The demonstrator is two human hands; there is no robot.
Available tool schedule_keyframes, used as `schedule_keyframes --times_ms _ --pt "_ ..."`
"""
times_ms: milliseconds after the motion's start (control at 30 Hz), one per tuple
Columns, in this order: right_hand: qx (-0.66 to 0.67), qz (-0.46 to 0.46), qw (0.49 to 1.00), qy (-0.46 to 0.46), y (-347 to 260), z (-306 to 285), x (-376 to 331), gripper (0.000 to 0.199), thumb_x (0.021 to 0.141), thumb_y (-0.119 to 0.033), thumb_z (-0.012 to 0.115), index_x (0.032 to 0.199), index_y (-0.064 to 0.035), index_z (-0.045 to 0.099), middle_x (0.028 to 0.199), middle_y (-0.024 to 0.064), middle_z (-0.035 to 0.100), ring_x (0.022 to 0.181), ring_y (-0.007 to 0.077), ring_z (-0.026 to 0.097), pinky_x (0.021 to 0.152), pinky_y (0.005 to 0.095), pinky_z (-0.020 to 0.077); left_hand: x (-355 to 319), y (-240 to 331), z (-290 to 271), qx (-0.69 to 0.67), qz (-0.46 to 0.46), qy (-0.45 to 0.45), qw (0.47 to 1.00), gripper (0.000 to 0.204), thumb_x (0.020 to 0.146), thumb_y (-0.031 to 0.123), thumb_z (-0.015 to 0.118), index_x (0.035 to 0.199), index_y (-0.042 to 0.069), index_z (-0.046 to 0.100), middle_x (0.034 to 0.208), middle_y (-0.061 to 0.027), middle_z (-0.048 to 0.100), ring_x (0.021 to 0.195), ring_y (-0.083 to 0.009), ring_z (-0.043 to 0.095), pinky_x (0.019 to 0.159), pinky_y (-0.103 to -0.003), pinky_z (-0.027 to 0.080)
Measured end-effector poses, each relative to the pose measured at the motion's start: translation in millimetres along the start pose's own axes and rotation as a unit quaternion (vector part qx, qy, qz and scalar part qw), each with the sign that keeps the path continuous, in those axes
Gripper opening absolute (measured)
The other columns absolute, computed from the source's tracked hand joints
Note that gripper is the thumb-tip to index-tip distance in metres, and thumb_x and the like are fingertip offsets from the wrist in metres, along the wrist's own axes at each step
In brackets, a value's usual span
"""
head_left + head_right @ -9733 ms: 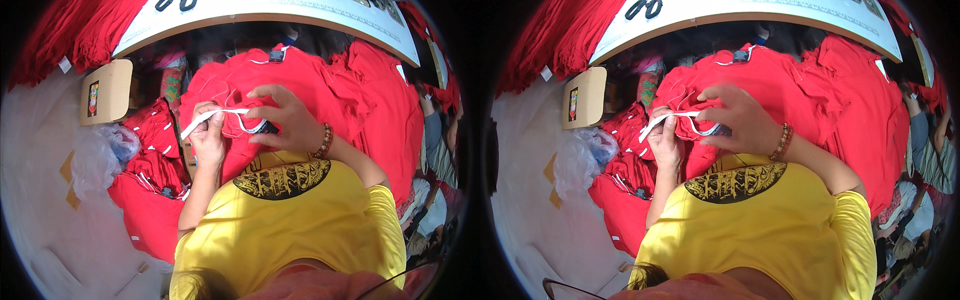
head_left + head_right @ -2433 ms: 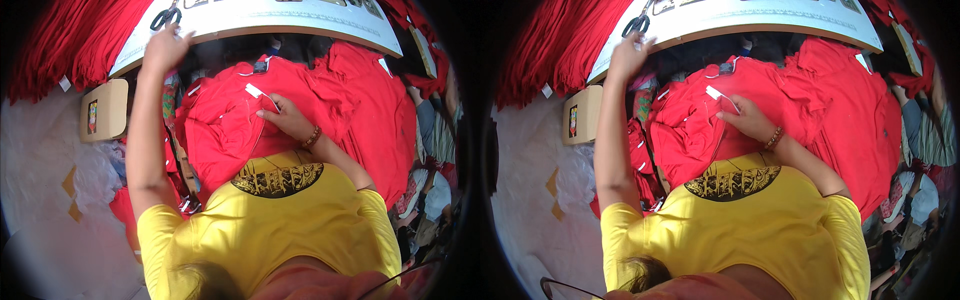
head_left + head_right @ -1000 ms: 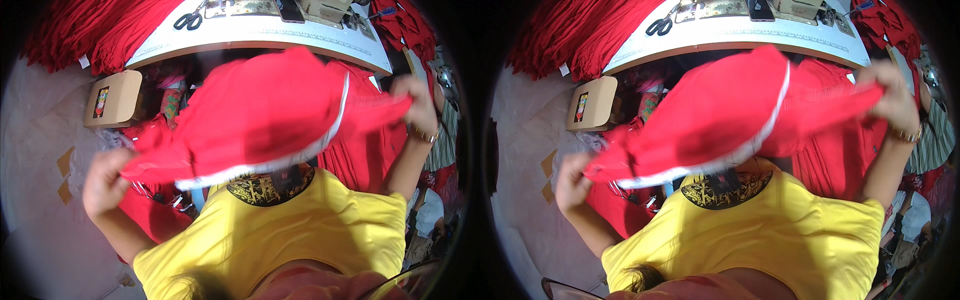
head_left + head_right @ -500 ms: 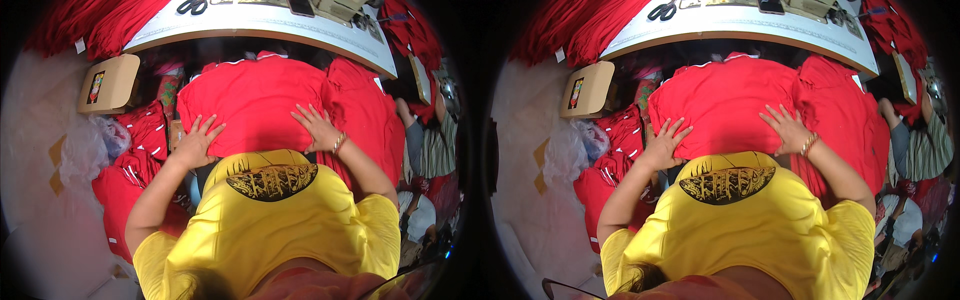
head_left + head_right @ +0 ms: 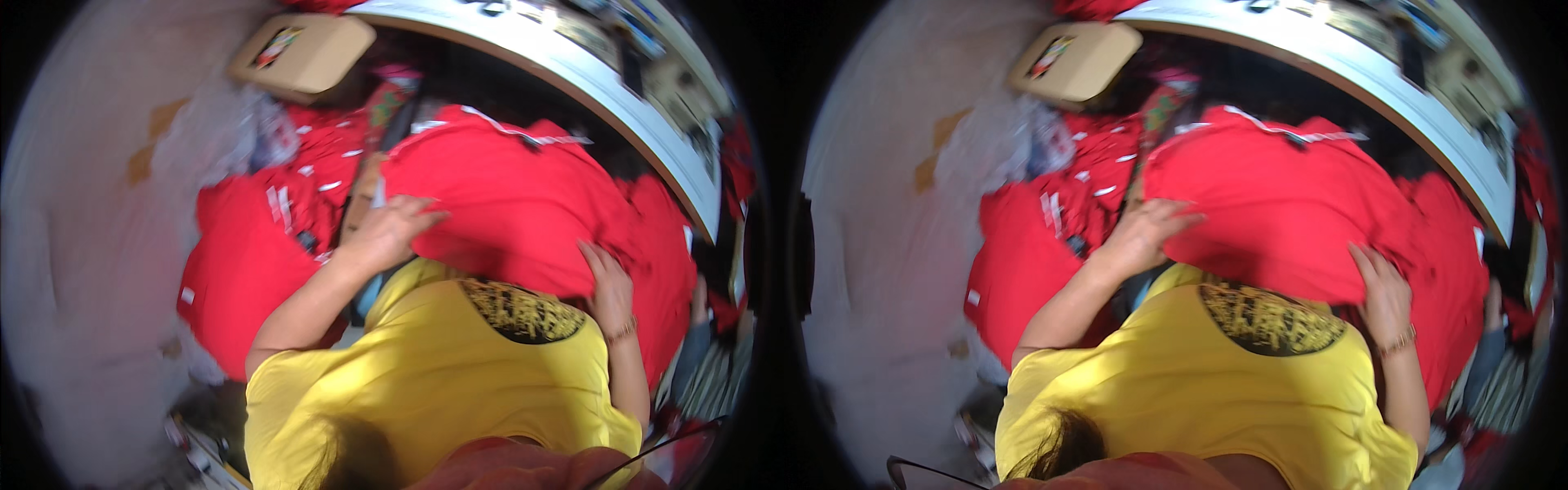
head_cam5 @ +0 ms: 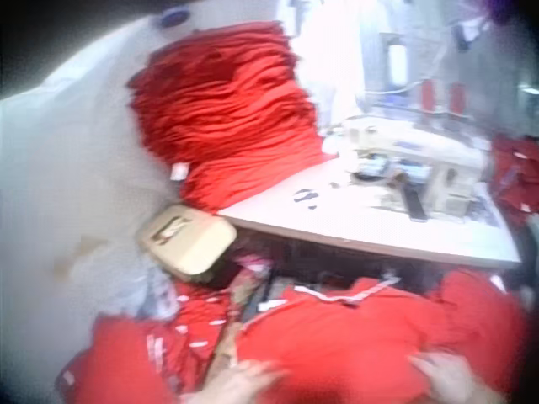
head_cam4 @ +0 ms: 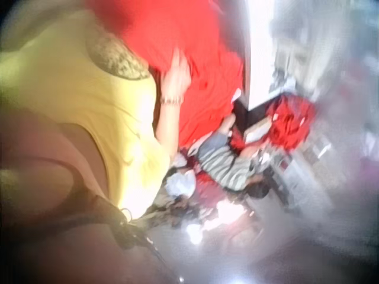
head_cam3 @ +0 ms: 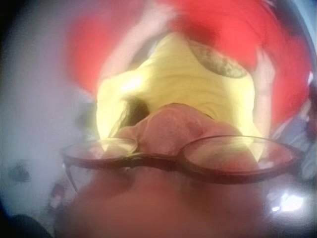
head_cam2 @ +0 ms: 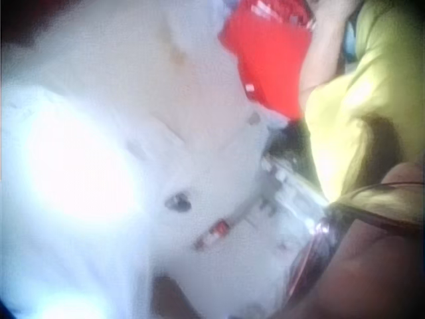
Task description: The person repeatedly picks up red garments from a pile, uses scissors to cut off white tags or threads, and places the items back down. The camera angle is unstable and frequently obstructs the view of the hands and the task.
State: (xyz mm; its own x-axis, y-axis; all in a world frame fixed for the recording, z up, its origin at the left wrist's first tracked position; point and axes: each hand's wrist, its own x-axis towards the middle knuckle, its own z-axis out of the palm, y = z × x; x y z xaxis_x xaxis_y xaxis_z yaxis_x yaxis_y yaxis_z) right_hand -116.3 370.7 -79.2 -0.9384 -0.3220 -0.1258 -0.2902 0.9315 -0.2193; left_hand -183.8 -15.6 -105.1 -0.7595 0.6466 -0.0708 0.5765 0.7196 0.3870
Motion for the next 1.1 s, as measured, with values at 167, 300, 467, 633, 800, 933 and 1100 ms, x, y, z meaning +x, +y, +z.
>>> schedule_keyframes --times_ms 167,300,467,633,800,933,1100 --pt "-0.075 0.059 0.982 -0.165 23 72 -27 0.068 0.080 -0.020 0.054 0.144 -0.0141 0.029 0.147 0.0133 0.032 0.102 0.0383 0.056 0.084 0.0458 0.0489 -9 17 33 -0.002 -0.023 0.018 1.000 0.068 0.068 0.005 0.067 0.132 0.020 0.049 0.140 -0.0090 0.041 0.127 -0.0316 0.041 0.100 -0.040 0.041" --pt "0.066 -0.021 0.954 -0.293 24 -18 1 0.064 0.077 -0.027 0.063 0.134 -0.0037 0.044 0.132 0.0185 0.050 0.116 0.0384 0.051 0.092 0.0442 0.0456 -33 -12 15 -0.199 0.024 -0.027 0.979 0.066 0.077 0.011 0.068 0.137 0.019 0.044 0.147 -0.0101 0.034 0.134 -0.0314 0.032 0.106 -0.039 0.035" --pt "0.131 -0.078 0.985 -0.077 -2 -90 48 0.061 0.075 -0.018 0.071 0.127 0.0033 0.048 0.125 0.0213 0.055 0.118 0.0344 0.052 0.099 0.0396 0.0402 -117 -96 -64 -0.008 -0.288 0.000 0.958 0.033 0.075 0.000 0.056 0.106 0.008 0.065 0.104 -0.0129 0.066 0.095 -0.0305 0.062 0.081 -0.037 0.050" --pt "0.135 -0.189 0.970 -0.068 -44 -84 99 0.054 0.077 -0.014 0.069 0.126 0.0006 0.050 0.123 0.0197 0.056 0.115 0.0355 0.053 0.096 0.0394 0.0416 -147 -113 -77 0.121 -0.299 -0.087 0.943 0.028 0.074 0.005 0.061 0.100 0.013 0.066 0.097 -0.0057 0.064 0.111 -0.0267 0.052 0.093 -0.048 0.038" --pt "0.127 -0.273 0.949 -0.091 -77 -73 132 0.048 0.078 -0.016 0.068 0.121 -0.0015 0.053 0.117 0.0183 0.058 0.109 0.0349 0.055 0.093 0.0398 0.0434 -180 -114 -87 0.039 -0.268 0.063 0.960 0.016 0.072 0.015 0.066 0.080 0.007 0.054 0.076 -0.0063 0.057 0.082 -0.0270 0.058 0.104 -0.056 0.028" --pt "0.192 -0.347 0.913 -0.092 -113 -60 175 0.043 0.080 -0.017 0.067 0.118 -0.0013 0.055 0.112 0.0177 0.061 0.106 0.0332 0.057 0.091 0.0394 0.0444 -194 -71 -135 -0.058 -0.400 0.131 0.905 0.020 0.074 0.010 0.071 0.078 0.001 0.053 0.063 -0.0074 0.052 0.057 -0.0171 0.048 0.064 -0.032 0.043" --pt "0.456 -0.451 0.767 0.005 -233 -50 207 0.044 0.082 -0.024 0.069 0.117 -0.0019 0.055 0.109 0.0167 0.063 0.100 0.0299 0.061 0.088 0.0368 0.0462 -120 15 -215 -0.063 -0.175 0.150 0.971 0.016 0.073 0.004 0.073 0.076 -0.002 0.058 0.067 -0.0088 0.059 0.060 -0.0135 0.055 0.056 -0.028 0.043"
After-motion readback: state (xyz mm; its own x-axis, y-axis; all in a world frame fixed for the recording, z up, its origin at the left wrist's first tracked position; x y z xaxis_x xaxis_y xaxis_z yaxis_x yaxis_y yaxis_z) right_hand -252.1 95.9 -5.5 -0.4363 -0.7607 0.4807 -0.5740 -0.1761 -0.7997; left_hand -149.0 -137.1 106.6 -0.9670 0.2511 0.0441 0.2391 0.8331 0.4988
